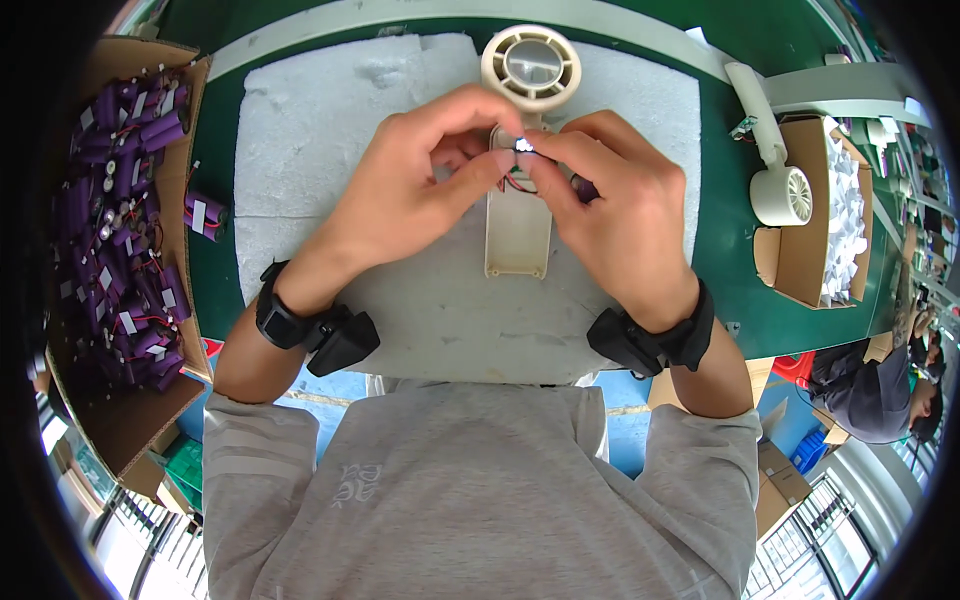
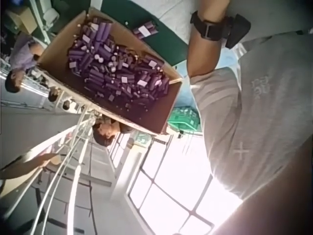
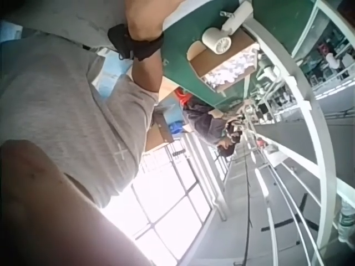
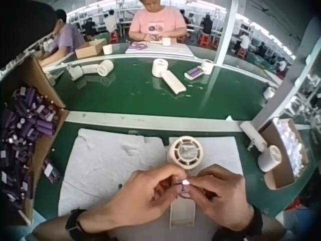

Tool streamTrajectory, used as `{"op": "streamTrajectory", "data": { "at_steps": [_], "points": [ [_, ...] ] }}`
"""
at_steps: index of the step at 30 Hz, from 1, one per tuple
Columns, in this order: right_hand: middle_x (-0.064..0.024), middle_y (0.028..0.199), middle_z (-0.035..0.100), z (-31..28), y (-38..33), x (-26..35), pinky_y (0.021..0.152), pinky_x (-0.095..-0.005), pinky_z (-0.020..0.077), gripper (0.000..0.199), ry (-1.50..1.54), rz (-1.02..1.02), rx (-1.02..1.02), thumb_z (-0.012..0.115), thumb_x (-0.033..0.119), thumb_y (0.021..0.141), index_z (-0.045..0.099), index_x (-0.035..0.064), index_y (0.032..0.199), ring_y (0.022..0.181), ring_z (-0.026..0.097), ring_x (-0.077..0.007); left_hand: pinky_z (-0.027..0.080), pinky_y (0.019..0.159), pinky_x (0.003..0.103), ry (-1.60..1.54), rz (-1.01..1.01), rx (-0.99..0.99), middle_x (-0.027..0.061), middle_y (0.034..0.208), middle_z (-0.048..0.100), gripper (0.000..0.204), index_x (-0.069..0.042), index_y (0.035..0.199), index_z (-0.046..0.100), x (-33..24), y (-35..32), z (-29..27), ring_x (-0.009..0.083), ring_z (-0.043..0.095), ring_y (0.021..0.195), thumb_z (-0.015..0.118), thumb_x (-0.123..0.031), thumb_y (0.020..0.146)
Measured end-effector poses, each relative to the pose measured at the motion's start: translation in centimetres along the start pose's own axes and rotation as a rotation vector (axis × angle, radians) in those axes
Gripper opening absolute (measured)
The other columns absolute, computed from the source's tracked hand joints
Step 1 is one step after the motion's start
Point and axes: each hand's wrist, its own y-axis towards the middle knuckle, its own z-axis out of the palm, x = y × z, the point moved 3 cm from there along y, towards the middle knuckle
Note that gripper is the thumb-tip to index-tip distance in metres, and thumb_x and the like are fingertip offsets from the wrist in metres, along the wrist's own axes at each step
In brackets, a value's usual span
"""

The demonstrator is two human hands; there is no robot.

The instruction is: The person assembles a handheld fan by connecting a battery pack to a circuit board, fitting the board into the housing, and tucking the batteries into the handle before repeating the process.

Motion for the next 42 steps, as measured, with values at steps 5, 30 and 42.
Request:
{"op": "streamTrajectory", "data": {
  "at_steps": [5, 30, 42],
  "points": [
    [-0.0051, 0.077, 0.062, -0.7, -0.3, -0.7, 0.047, -0.0224, 0.0419, 0.026, 0.086, 0.233, 0.116, 0.078, 0.004, 0.076, 0.063, -0.0002, 0.096, 0.056, 0.055, -0.0081, 0.052, 0.065, 0.034, 0.069, 0.111, 0.059, 0.0094, 0.083, 0.067, 0.022, -0.008, 0.104, 0.069, -0.7, 0.0, -0.2, 0.0243, 0.066, 0.073, 0.064, 0.000, 0.085],
    [-0.0111, 0.094, 0.068, -2.9, 0.0, -0.1, 0.058, -0.0303, 0.0527, 0.016, -0.177, 0.061, 0.259, 0.074, 0.001, 0.075, 0.068, -0.0030, 0.089, 0.070, 0.065, -0.0207, 0.051, 0.077, 0.028, -0.071, -0.034, 0.032, 0.0055, 0.102, 0.064, 0.035, -0.007, 0.109, 0.069, 0.7, -0.4, -2.4, 0.0156, 0.062, 0.087, 0.057, 0.007, 0.079],
    [-0.0167, 0.095, 0.070, -1.4, -1.0, 1.9, 0.063, -0.0344, 0.0557, 0.010, -0.364, -0.175, 0.254, 0.071, -0.003, 0.071, 0.068, -0.0022, 0.080, 0.072, 0.067, -0.0287, 0.051, 0.067, 0.032, -0.023, 0.057, -0.065, 0.0101, 0.086, 0.066, 0.030, -0.007, 0.100, 0.071, 1.1, -1.2, -2.1, 0.0188, 0.059, 0.068, 0.061, 0.000, 0.072]
  ]
}}
